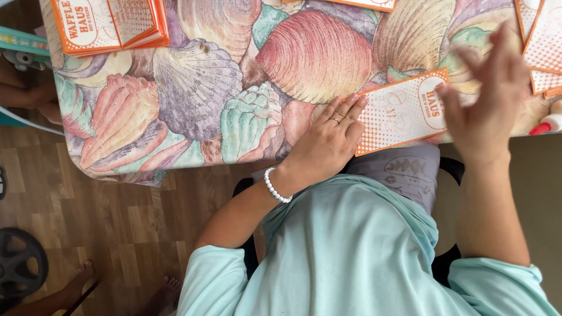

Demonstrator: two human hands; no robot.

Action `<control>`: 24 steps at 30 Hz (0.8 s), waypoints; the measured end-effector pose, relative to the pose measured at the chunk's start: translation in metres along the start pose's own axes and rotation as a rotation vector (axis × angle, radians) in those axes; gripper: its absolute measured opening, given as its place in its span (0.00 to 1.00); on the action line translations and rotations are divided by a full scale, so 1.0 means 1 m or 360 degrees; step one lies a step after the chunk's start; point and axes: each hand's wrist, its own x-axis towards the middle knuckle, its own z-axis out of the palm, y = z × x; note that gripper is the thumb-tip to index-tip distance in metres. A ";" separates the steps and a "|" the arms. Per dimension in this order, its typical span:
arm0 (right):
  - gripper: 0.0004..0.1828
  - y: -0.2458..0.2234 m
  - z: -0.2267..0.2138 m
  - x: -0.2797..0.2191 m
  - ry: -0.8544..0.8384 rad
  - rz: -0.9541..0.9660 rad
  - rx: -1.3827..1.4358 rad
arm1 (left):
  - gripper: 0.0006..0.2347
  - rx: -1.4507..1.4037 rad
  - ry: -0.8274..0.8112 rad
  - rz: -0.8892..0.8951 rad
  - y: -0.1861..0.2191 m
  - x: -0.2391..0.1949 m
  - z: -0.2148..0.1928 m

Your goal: Applying glue to paper bag templates and folding them to complete the assembly.

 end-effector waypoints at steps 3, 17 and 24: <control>0.39 -0.033 0.022 -0.023 -0.0586 0.0029 0.0323 | 0.09 0.0015 -0.0013 -0.0019 0.001 -0.001 0.002; 0.40 -0.004 0.015 -0.016 -0.0630 -0.0020 0.0095 | 0.08 -0.0028 0.0012 -0.0087 0.002 0.000 -0.001; 0.40 0.028 -0.003 -0.018 -0.0512 -0.0030 -0.0115 | 0.07 0.0009 -0.0058 -0.0094 0.001 -0.001 0.000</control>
